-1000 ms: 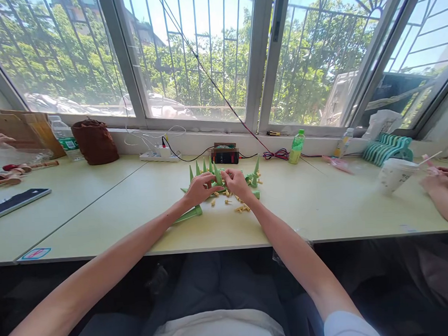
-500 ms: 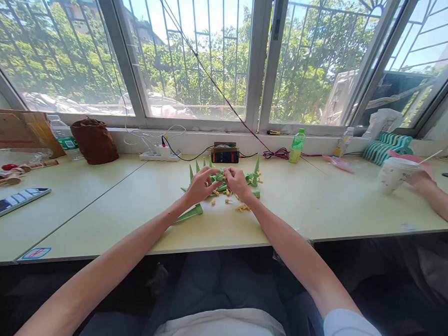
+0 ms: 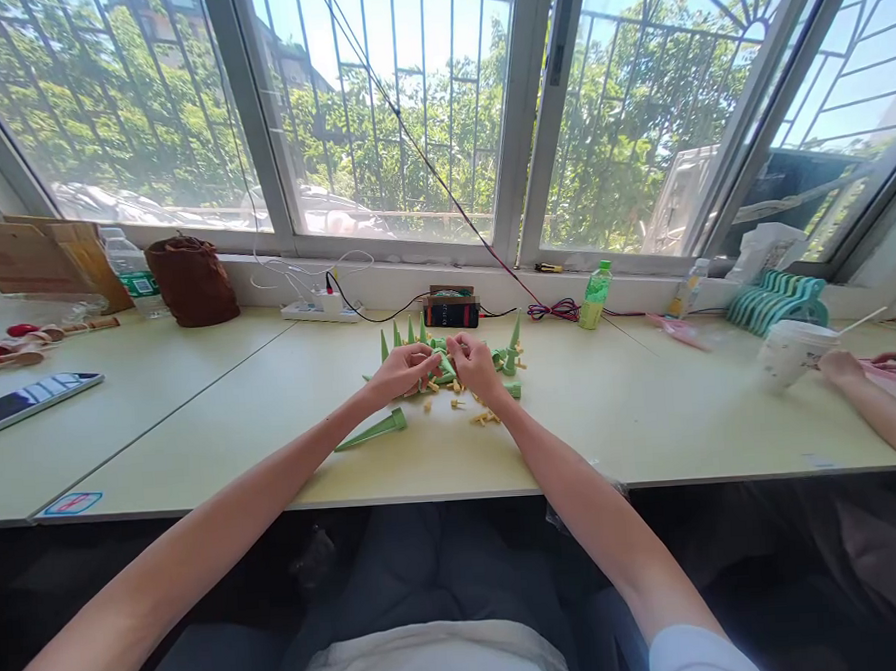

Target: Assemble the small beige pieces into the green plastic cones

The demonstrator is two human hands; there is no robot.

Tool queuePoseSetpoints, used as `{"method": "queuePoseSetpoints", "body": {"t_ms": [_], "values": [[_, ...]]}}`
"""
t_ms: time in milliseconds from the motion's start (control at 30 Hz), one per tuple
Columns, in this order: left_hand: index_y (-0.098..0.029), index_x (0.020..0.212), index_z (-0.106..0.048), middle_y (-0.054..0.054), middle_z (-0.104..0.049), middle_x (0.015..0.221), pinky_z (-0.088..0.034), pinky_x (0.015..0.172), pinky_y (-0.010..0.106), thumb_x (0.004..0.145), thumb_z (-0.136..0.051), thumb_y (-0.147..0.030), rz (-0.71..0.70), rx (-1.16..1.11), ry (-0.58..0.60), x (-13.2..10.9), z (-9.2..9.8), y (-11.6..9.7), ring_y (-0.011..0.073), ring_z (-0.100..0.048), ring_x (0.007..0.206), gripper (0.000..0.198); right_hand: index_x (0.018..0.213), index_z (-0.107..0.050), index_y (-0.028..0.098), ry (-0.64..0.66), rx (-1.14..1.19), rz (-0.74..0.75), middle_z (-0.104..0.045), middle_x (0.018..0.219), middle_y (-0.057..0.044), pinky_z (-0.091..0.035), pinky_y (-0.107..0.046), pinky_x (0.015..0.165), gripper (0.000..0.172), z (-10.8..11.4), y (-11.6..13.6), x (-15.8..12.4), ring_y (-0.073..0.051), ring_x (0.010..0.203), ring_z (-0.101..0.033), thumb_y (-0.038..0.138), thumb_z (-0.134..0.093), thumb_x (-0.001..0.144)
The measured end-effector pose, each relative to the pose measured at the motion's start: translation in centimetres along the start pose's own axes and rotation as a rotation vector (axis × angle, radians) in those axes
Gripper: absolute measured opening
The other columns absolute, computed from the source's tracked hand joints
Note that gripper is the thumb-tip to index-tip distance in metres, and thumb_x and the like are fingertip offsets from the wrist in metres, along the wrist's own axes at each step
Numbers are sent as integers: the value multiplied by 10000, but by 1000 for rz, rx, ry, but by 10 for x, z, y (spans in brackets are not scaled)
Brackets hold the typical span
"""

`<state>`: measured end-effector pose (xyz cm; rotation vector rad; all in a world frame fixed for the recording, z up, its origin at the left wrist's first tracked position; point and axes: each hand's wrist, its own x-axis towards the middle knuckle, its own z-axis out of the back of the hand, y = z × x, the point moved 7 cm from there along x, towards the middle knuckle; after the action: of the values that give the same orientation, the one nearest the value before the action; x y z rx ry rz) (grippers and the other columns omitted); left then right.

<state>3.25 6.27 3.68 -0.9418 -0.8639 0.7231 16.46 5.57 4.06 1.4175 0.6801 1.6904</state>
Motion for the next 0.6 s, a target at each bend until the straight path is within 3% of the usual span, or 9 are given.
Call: {"method": "queuePoseSetpoints", "body": {"t_ms": [167,333,600], "values": [[-169,877,-544,18,-659,687,-378,418,216,750,-652,-587,-91,73,-36,2,3,2,90,-509,461,450,725,-437,227,19,-5,-34,-411,433,67,-263,-239,390,393,-1,-4,1,-99,362,-349,591,-495,859],[-178,885,-579,-4,-645,719,-445,555,238,737,-702,-505,-283,384,-187,-1,9,-10,112,-561,574,380,708,-437,225,18,18,-61,-416,411,66,-261,-241,387,362,-1,-8,2,-97,356,-339,544,-521,856],[-188,917,-580,13,-620,864,-444,584,220,823,-656,-399,-524,557,-181,-9,2,-23,91,-555,606,243,679,-406,222,90,187,-202,-309,403,90,-182,-233,363,354,-6,-8,-2,-72,344,-244,495,-579,824]]}}
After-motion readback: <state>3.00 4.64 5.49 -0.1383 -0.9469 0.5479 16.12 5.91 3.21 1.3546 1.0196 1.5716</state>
